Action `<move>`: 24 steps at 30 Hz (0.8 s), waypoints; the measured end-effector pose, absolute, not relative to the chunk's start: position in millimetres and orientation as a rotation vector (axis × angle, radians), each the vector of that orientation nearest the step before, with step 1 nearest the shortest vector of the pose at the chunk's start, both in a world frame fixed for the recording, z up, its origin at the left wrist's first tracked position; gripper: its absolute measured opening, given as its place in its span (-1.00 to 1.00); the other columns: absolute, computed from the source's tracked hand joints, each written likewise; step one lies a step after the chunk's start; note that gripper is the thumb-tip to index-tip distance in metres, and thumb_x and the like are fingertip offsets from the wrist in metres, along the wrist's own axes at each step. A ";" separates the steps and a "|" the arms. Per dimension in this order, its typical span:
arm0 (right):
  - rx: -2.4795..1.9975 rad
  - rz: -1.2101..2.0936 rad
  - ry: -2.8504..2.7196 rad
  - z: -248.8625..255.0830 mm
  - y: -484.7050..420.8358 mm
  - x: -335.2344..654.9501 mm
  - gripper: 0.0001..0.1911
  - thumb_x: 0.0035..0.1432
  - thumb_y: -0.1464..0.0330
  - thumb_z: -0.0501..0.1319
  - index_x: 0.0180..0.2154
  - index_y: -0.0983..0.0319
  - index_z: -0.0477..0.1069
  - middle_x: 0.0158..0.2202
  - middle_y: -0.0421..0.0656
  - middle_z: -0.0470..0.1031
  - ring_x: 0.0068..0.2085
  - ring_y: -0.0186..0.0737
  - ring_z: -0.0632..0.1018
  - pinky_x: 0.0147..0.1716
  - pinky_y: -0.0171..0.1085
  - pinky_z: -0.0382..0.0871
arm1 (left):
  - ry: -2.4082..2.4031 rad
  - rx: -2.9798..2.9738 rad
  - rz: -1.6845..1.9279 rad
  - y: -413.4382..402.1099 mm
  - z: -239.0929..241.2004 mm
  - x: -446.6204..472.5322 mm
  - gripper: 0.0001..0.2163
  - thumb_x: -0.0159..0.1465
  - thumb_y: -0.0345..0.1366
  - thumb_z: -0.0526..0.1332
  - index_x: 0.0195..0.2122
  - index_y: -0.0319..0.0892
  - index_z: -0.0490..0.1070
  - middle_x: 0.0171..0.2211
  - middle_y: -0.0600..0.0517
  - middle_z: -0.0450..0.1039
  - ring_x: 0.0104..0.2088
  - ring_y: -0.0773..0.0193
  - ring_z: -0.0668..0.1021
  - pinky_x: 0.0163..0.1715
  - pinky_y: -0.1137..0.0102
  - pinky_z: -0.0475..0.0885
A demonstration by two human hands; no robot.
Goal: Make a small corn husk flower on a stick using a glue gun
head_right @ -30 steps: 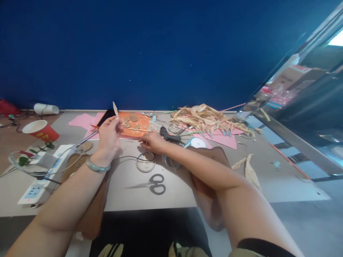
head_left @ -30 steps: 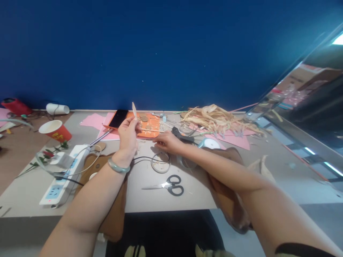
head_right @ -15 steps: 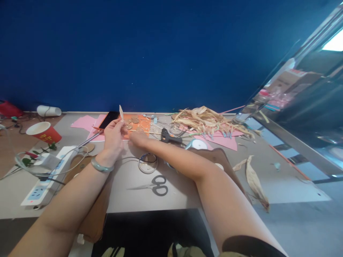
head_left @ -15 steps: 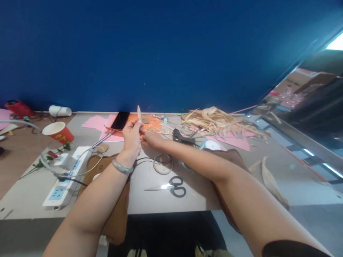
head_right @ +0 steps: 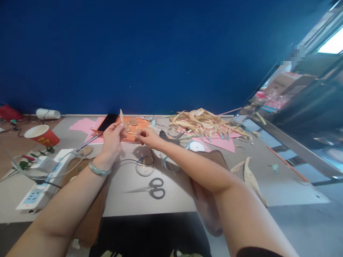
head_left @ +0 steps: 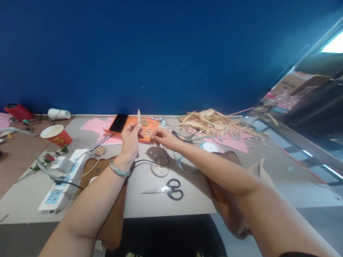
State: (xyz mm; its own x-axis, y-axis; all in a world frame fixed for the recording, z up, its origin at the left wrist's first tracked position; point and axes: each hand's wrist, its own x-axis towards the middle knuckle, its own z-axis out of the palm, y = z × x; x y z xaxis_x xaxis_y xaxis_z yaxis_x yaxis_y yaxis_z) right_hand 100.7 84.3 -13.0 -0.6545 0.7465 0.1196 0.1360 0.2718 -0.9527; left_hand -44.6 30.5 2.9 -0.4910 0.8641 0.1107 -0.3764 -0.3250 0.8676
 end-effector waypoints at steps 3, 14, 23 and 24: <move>-0.840 1.566 -1.730 -21.1 81.0 105.5 -0.75 -0.01 0.22 0.31 -0.47 0.27 0.36 -0.58 -0.24 0.46 -0.61 -0.45 0.35 -0.56 -0.40 0.19 | 1.052 0.767 1.878 30.5 -1.0 -43.3 -0.83 0.02 -0.30 0.34 -0.41 -0.24 0.41 -0.56 0.12 0.43 -0.66 0.52 0.38 -0.62 0.58 0.27; -0.836 1.822 -1.547 -29.9 77.4 111.4 -0.71 -0.14 0.30 0.43 -0.37 0.30 0.44 -0.53 -0.19 0.56 -0.45 -0.34 0.57 -0.41 -0.38 0.38 | 1.083 0.810 1.820 28.3 -3.4 -40.1 -0.81 -0.01 -0.30 0.37 -0.42 -0.24 0.42 -0.56 0.12 0.43 -0.66 0.53 0.35 -0.63 0.58 0.27; -0.780 1.806 -1.696 -36.5 76.4 110.5 -0.72 -0.13 0.33 0.42 -0.34 0.31 0.47 -0.50 -0.18 0.59 -0.52 -0.38 0.53 -0.45 -0.37 0.40 | 1.098 0.831 1.775 26.5 -1.8 -39.1 -0.81 0.00 -0.28 0.37 -0.41 -0.24 0.43 -0.57 0.14 0.41 -0.67 0.52 0.36 -0.63 0.57 0.28; -0.796 1.776 -1.685 -35.6 75.8 110.7 -0.72 -0.12 0.32 0.42 -0.33 0.30 0.47 -0.53 -0.19 0.58 -0.53 -0.37 0.53 -0.46 -0.37 0.40 | 1.102 0.830 1.769 26.0 -1.3 -38.7 -0.81 0.00 -0.28 0.37 -0.42 -0.24 0.43 -0.57 0.14 0.41 -0.67 0.52 0.36 -0.63 0.57 0.29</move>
